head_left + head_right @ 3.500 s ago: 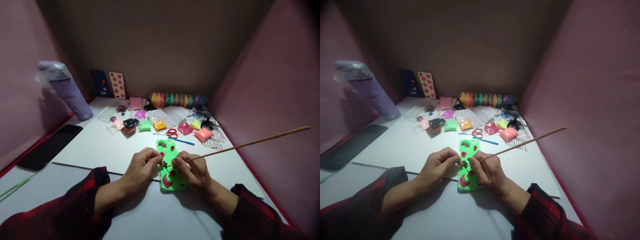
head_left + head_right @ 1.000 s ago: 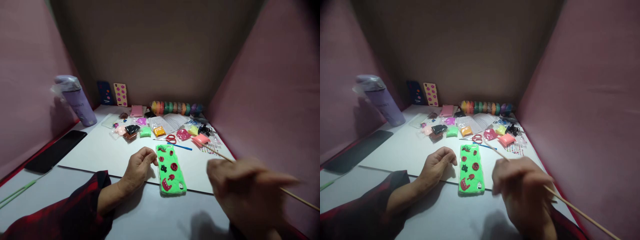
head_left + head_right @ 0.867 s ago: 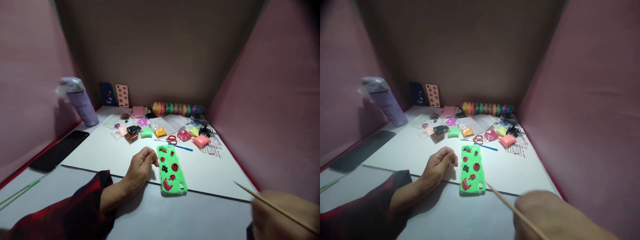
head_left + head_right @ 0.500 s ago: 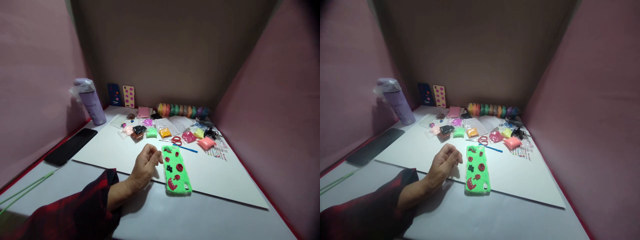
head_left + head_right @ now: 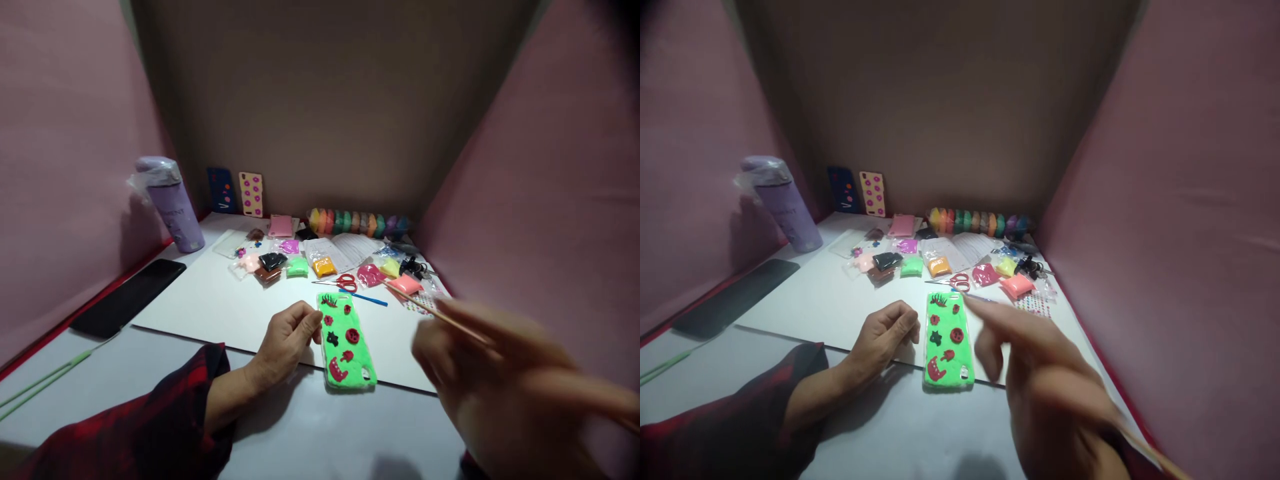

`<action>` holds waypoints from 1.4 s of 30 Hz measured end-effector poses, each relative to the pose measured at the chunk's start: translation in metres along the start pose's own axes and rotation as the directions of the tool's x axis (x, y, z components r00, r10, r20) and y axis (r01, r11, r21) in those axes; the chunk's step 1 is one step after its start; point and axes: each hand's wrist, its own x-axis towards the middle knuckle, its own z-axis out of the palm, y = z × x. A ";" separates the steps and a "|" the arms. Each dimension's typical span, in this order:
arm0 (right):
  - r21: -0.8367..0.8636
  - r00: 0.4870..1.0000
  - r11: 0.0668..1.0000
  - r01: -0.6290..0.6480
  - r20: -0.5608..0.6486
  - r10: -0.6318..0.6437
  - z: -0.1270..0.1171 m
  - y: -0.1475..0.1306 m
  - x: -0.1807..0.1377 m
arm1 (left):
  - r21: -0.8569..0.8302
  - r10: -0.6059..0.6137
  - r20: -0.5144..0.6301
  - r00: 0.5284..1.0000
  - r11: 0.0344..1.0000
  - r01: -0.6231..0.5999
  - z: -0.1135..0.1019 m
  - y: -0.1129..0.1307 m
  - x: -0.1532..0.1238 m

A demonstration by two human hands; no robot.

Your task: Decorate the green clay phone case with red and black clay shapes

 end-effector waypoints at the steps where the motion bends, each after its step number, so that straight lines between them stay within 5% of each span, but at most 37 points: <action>1: 0.007 1.000 1.000 0.002 -0.030 -0.002 0.007 0.001 -0.001 | 0.004 -0.016 0.021 1.000 1.000 0.016 0.000 0.001 -0.001; 4: -0.031 0.994 0.999 0.031 -0.105 -0.034 0.023 0.015 0.009 | -0.011 -0.059 0.083 0.995 0.998 0.060 0.001 0.001 -0.003; 10: -0.040 0.976 0.975 0.217 0.002 -0.217 0.040 0.048 0.005 | -0.208 -0.107 0.172 0.979 0.968 0.142 0.005 -0.002 -0.005; 15: -0.148 0.950 0.943 0.299 0.136 -0.280 0.046 0.042 -0.012 | -0.231 -0.131 0.200 0.971 0.957 0.177 0.005 -0.006 -0.003; 42: -0.250 0.918 0.885 0.393 0.164 -0.362 0.053 0.042 -0.020 | -0.090 -0.134 0.143 0.981 0.985 0.148 0.007 -0.002 -0.006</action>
